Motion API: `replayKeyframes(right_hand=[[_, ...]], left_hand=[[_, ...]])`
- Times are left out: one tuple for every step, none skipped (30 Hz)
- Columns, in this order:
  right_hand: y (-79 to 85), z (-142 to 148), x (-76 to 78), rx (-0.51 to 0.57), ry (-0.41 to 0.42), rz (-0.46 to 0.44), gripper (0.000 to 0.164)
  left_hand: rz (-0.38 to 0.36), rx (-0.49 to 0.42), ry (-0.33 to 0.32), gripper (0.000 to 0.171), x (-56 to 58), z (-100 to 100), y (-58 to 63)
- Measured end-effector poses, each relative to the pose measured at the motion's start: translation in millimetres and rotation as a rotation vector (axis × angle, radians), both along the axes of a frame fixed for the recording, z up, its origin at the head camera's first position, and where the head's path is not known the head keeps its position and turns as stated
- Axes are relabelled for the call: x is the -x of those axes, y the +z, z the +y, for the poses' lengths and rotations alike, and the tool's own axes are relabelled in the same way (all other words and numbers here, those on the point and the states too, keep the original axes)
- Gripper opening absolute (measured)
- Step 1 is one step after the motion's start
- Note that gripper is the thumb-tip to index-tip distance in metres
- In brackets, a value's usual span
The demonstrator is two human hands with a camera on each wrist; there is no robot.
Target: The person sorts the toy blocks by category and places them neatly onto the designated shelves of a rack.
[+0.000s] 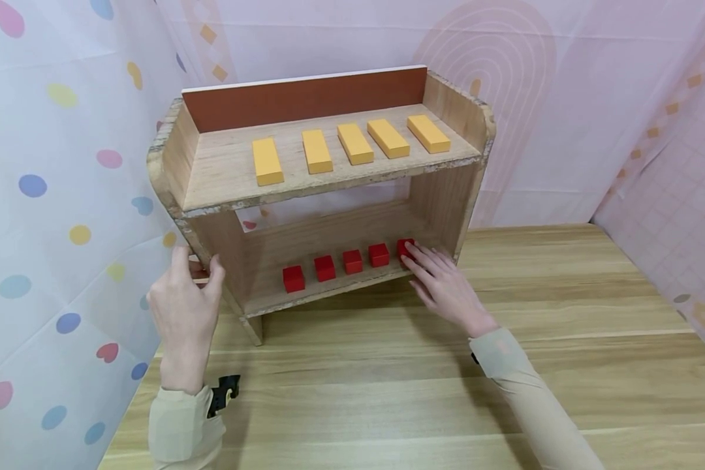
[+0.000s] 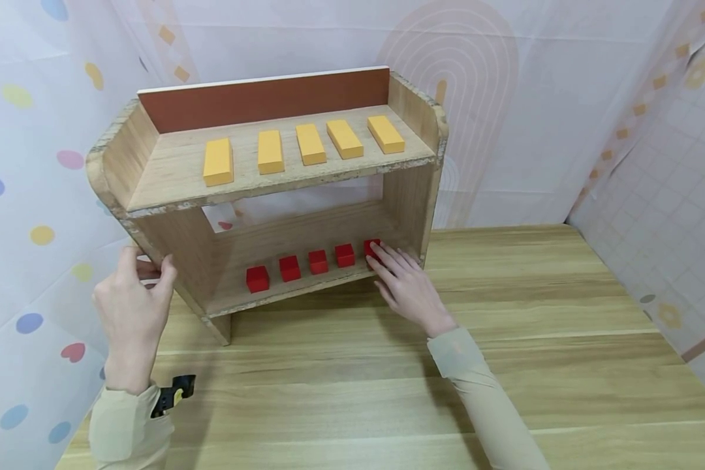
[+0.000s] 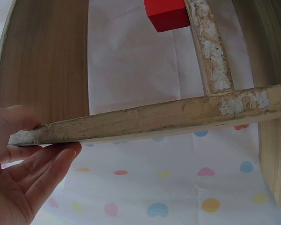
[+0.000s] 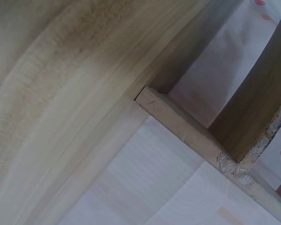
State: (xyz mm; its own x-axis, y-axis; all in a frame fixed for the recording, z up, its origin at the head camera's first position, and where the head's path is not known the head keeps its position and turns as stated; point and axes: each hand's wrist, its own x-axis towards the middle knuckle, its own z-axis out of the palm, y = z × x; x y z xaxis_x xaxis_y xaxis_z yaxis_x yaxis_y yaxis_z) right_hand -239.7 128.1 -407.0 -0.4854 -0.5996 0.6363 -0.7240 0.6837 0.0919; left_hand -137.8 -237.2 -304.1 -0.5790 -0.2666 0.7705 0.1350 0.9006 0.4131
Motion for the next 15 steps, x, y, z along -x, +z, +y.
replayKeyframes(right_hand=[[-0.2,0.5,-0.4,0.003,0.004,0.004,0.051],[-0.1,1.1,-1.1,0.007,0.011,0.008,0.050],[0.1,1.9,-2.1,0.011,0.017,0.012,0.050],[0.1,2.8,-3.1,0.015,0.026,0.017,0.049],[0.1,3.7,-4.3,0.020,0.035,0.023,0.048],[-0.1,4.6,-5.7,0.025,0.043,0.027,0.046],[0.0,5.6,-7.0,0.032,0.055,0.031,0.046],[0.2,6.8,-8.4,0.037,0.066,0.033,0.045],[0.2,8.1,-9.7,0.041,0.076,0.035,0.043],[0.3,9.3,-11.1,0.048,0.085,0.037,0.042],[0.1,10.3,-12.7,0.053,0.092,0.038,0.041],[0.2,11.3,-14.2,0.058,0.096,0.041,0.040],[-0.1,12.3,-15.5,0.064,0.096,0.045,0.039],[-0.3,13.2,-16.9,0.072,0.096,0.049,0.039],[-0.4,13.9,-18.5,0.082,0.091,0.051,0.039]], left_hand=[[0.001,-0.001,0.000,0.020,0.1,0.1,-0.2],[0.003,-0.003,-0.002,0.020,0.4,0.2,-0.6],[0.009,-0.008,-0.002,0.021,0.7,0.6,-1.4],[0.016,-0.015,0.002,0.021,1.1,1.0,-2.6],[0.030,-0.027,0.009,0.022,1.5,1.5,-4.2],[0.050,-0.046,0.017,0.023,2.2,2.4,-6.0],[0.074,-0.068,0.026,0.024,2.9,3.4,-7.9],[0.104,-0.091,0.035,0.025,3.6,4.8,-9.7],[0.143,-0.117,0.045,0.026,4.5,6.7,-11.4],[0.193,-0.143,0.057,0.026,5.4,9.2,-12.7],[0.259,-0.170,0.063,0.025,6.5,12.2,-13.6],[0.333,-0.191,0.061,0.024,7.8,15.7,-13.8],[0.407,-0.199,0.059,0.022,8.7,19.9,-13.6],[0.481,-0.200,0.050,0.021,9.7,24.9,-13.4],[0.552,-0.192,0.034,0.019,10.8,30.6,-13.4]])
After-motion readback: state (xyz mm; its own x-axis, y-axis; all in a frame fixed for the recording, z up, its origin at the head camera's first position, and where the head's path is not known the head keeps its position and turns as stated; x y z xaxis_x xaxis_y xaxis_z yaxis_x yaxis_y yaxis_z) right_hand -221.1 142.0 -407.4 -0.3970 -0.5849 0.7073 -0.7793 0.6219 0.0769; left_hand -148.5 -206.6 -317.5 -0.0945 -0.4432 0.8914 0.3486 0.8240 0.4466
